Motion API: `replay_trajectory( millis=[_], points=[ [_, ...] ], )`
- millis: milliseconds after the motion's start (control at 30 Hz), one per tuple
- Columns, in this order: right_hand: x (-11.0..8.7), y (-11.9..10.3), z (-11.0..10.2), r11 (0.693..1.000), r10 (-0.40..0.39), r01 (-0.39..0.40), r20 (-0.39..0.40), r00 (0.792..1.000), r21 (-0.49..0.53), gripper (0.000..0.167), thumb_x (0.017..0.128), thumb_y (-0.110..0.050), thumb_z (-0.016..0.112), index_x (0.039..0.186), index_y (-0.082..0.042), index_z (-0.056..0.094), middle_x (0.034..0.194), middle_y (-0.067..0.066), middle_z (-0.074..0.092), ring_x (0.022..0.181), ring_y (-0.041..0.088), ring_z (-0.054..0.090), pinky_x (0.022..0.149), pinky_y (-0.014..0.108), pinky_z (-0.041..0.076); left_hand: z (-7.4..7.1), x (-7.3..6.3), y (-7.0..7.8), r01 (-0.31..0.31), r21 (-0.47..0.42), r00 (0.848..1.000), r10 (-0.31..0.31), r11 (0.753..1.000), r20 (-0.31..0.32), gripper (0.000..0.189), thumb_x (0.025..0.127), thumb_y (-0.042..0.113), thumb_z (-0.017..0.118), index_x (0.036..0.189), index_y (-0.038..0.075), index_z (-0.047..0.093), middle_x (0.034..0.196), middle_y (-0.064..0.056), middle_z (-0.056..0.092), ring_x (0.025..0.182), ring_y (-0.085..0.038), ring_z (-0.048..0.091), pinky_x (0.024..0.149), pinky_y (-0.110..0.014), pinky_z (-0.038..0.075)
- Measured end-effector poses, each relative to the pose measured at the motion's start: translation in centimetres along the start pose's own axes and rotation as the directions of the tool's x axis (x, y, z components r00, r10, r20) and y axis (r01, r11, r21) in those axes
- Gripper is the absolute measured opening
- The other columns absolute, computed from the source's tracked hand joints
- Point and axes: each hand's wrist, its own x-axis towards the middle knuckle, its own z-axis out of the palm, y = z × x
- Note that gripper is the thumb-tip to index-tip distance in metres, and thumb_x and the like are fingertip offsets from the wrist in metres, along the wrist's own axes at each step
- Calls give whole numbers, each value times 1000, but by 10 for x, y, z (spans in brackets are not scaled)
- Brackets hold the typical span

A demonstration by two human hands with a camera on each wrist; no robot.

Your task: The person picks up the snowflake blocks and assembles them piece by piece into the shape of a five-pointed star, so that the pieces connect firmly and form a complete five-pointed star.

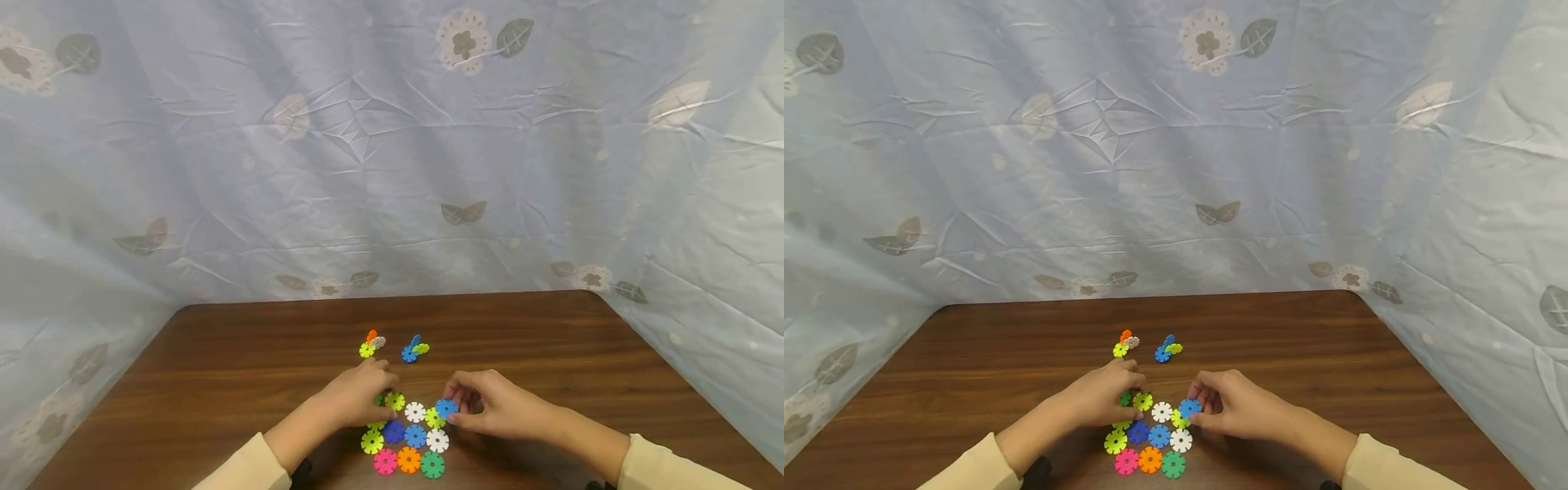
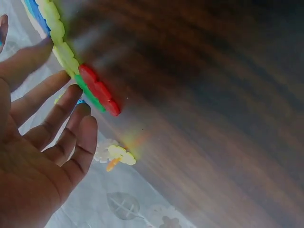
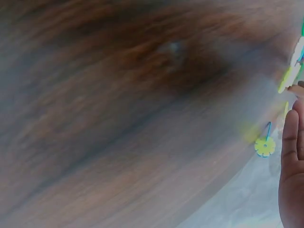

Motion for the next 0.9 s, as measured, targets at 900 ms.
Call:
replay_trajectory(
  millis=[900],
  points=[
    [21,-7,9,996,83,-78,-180,980,31,23,94,-25,79,106,-8,69,89,-3,68,79,-1,60,69,20,57,-5,5,2,-64,-626,989,-33,777,-142,15,94,8,77,102,5,65,87,-3,69,78,-8,61,67,-19,53]
  ],
)
